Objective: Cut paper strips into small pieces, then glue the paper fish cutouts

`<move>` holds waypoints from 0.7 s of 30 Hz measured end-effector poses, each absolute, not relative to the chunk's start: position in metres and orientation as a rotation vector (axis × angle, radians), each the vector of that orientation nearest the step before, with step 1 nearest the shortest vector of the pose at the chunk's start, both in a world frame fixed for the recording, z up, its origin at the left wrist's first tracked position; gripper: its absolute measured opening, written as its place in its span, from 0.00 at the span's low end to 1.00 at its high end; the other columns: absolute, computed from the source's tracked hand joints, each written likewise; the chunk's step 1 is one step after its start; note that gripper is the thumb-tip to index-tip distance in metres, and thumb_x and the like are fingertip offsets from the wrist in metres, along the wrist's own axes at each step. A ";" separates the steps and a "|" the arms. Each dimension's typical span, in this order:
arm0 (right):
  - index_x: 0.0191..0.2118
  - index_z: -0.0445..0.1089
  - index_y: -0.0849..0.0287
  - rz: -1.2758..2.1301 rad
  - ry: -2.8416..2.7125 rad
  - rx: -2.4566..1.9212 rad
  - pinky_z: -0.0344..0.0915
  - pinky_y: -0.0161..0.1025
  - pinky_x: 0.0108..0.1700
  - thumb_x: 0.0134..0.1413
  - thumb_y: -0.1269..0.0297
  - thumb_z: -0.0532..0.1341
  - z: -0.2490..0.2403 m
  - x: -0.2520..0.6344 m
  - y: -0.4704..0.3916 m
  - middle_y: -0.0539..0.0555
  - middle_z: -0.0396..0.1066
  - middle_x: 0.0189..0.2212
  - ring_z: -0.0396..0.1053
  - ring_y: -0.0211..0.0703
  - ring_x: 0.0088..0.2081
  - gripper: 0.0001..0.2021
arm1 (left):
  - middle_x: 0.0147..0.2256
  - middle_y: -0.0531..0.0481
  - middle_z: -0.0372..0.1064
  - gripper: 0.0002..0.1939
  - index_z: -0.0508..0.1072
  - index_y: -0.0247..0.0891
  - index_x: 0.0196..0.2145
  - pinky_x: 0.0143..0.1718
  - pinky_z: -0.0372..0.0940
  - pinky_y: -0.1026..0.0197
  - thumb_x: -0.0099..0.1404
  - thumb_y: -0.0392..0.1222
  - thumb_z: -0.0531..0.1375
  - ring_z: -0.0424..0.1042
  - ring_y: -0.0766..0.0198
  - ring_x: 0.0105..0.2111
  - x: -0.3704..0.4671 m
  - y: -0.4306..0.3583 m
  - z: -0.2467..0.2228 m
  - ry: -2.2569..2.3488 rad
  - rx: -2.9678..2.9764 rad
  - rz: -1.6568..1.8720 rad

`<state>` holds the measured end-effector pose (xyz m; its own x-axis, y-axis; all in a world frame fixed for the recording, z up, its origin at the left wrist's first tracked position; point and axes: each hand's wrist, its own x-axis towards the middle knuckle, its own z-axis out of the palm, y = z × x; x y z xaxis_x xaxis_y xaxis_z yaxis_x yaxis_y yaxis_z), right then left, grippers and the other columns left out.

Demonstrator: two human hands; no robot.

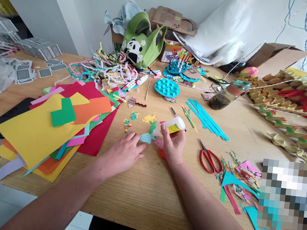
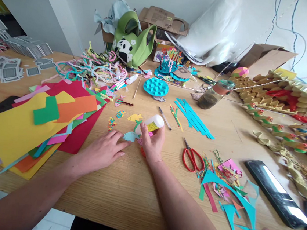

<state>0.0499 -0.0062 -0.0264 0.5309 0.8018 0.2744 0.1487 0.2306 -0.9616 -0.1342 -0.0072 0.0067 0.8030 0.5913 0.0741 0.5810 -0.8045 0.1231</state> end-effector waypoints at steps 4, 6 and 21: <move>0.38 0.65 0.58 0.544 -0.958 -1.297 0.66 0.41 0.34 0.49 0.51 0.66 -0.025 0.050 -0.007 0.54 0.72 0.32 0.69 0.43 0.31 0.18 | 0.45 0.42 0.62 0.16 0.68 0.39 0.51 0.51 0.63 0.48 0.66 0.42 0.57 0.61 0.52 0.51 -0.134 -0.008 0.007 0.943 2.888 0.175; 0.37 0.65 0.59 0.548 -0.960 -1.292 0.66 0.41 0.34 0.49 0.51 0.66 -0.025 0.050 -0.007 0.54 0.72 0.32 0.69 0.43 0.31 0.18 | 0.45 0.42 0.62 0.16 0.68 0.39 0.52 0.50 0.63 0.49 0.66 0.42 0.56 0.61 0.52 0.51 -0.134 -0.008 0.007 0.943 2.887 0.173; 0.35 0.64 0.58 0.500 -0.985 -1.358 0.63 0.39 0.31 0.49 0.50 0.66 -0.024 0.050 -0.007 0.51 0.68 0.28 0.66 0.41 0.28 0.17 | 0.45 0.42 0.62 0.16 0.69 0.39 0.51 0.50 0.63 0.49 0.67 0.43 0.56 0.61 0.52 0.50 -0.135 -0.007 0.006 0.939 2.895 0.172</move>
<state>0.0495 -0.0067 -0.0239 0.5303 0.7958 0.2923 0.2334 0.1944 -0.9528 -0.1346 -0.0074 0.0057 0.8043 0.5891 0.0783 0.5786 -0.8063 0.1226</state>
